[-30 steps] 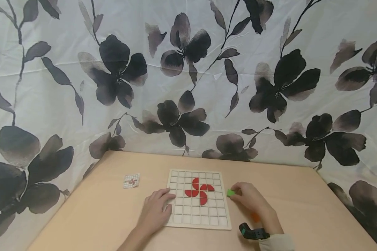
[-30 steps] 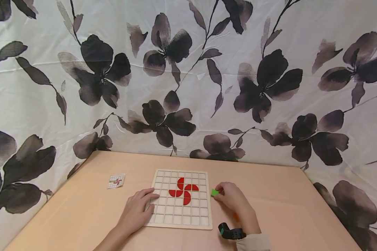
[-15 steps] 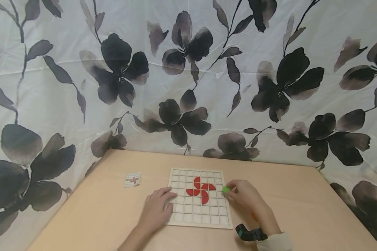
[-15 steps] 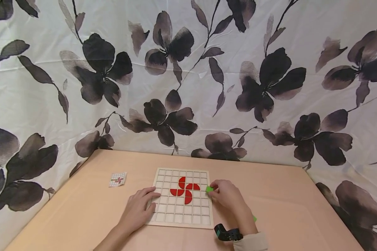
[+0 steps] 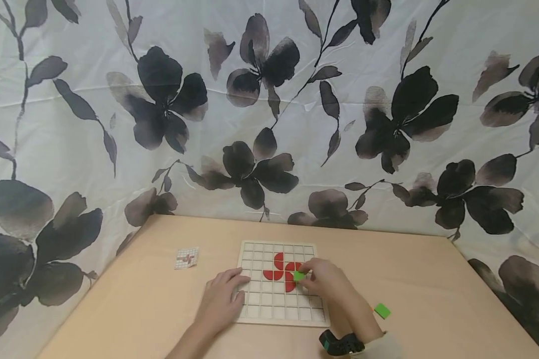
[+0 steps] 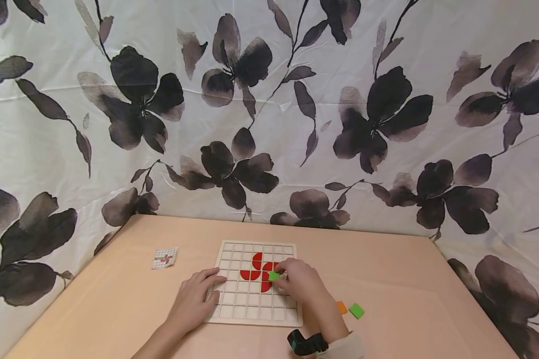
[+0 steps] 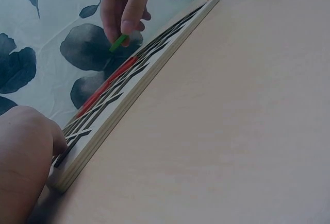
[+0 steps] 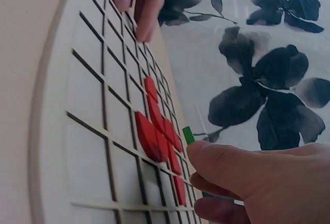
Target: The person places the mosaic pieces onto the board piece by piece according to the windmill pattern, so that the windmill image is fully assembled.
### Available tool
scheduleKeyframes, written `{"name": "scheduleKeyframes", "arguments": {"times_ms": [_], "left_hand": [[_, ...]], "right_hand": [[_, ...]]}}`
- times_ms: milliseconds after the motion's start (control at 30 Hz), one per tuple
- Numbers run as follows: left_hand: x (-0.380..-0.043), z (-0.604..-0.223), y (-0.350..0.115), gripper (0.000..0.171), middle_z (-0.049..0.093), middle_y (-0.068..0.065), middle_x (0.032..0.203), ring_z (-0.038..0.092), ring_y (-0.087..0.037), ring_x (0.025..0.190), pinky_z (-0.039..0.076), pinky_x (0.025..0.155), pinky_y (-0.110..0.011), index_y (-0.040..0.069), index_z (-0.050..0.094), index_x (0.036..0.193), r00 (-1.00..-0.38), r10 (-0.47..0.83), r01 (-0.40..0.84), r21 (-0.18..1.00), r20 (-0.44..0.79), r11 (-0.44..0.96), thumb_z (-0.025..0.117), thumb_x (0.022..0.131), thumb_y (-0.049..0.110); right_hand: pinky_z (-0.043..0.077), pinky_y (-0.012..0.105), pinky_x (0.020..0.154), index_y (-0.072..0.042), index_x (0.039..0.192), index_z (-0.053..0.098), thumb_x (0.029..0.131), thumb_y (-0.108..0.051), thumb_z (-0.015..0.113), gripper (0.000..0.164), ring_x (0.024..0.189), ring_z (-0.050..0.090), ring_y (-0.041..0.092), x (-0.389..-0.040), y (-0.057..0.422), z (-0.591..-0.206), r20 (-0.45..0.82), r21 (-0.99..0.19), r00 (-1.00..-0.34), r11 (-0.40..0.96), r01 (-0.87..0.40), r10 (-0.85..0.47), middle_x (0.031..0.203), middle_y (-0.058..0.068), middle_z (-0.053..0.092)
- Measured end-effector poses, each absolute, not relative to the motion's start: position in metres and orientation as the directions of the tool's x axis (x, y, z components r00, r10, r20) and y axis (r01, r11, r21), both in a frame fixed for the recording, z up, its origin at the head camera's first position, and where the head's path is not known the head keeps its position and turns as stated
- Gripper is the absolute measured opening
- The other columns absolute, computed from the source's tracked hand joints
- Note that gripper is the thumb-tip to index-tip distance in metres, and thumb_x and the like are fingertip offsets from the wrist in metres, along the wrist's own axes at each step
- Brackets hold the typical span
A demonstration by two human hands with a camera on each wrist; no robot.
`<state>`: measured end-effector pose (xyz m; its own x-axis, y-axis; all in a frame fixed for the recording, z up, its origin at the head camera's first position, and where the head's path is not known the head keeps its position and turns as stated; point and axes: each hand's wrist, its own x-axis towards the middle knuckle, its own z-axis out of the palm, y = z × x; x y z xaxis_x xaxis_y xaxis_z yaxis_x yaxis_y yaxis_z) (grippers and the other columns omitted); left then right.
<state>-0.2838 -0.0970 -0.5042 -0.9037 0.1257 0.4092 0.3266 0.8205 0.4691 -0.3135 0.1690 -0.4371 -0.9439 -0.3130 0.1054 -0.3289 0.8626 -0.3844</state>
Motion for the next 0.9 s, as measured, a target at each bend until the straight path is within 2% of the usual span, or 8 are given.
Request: {"name": "scheduleKeyframes", "arguments": {"times_ms": [233,467,700,900], "left_hand": [[-0.285,-0.503,-0.097,0.028,0.057,0.002,0.131,0.049,-0.021,0.124,0.036,0.099,-0.047,0.026,0.068,0.110,-0.906,0.134,0.331,0.477,0.401,0.814,0.062,0.084,0.021],[-0.285,-0.504,-0.099,0.028,0.058,0.002,0.130,0.050,-0.020,0.123,0.036,0.099,-0.047,0.026,0.069,0.110,-0.902,0.124,0.334,0.484,0.414,0.809,0.063,0.083,0.019],[-0.285,-0.506,-0.098,0.028,0.058,0.002,0.130,0.050,-0.021,0.123,0.036,0.099,-0.047,0.026,0.069,0.109,-0.905,0.127,0.330,0.479,0.406,0.814,0.063,0.083,0.019],[-0.284,-0.507,-0.099,0.027,0.057,0.002,0.131,0.049,-0.021,0.123,0.035,0.100,-0.048,0.026,0.068,0.110,-0.907,0.121,0.322,0.477,0.404,0.818,0.062,0.084,0.020]], "right_hand": [[0.044,0.022,0.061,-0.018,0.100,0.073,0.081,-0.029,0.073,0.022,0.070,0.050,0.006,-0.312,0.156,-0.444,0.138,-0.317,-0.921,0.865,-0.390,-0.365,0.093,-0.006,0.066],[0.041,0.019,0.060,-0.018,0.102,0.073,0.080,-0.034,0.074,0.027,0.071,0.047,0.006,-0.312,0.145,-0.452,0.197,-0.274,-0.886,0.844,-0.460,-0.419,0.085,-0.009,0.061],[0.052,0.026,0.075,-0.022,0.103,0.073,0.079,-0.036,0.074,0.027,0.080,0.052,0.007,-0.309,0.141,-0.459,0.201,-0.230,-0.882,0.855,-0.465,-0.426,0.096,-0.008,0.064],[0.053,0.031,0.082,-0.022,0.104,0.073,0.080,-0.035,0.074,0.028,0.088,0.058,0.010,-0.307,0.137,-0.463,0.225,-0.219,-0.878,0.856,-0.469,-0.423,0.102,-0.006,0.066]]}}
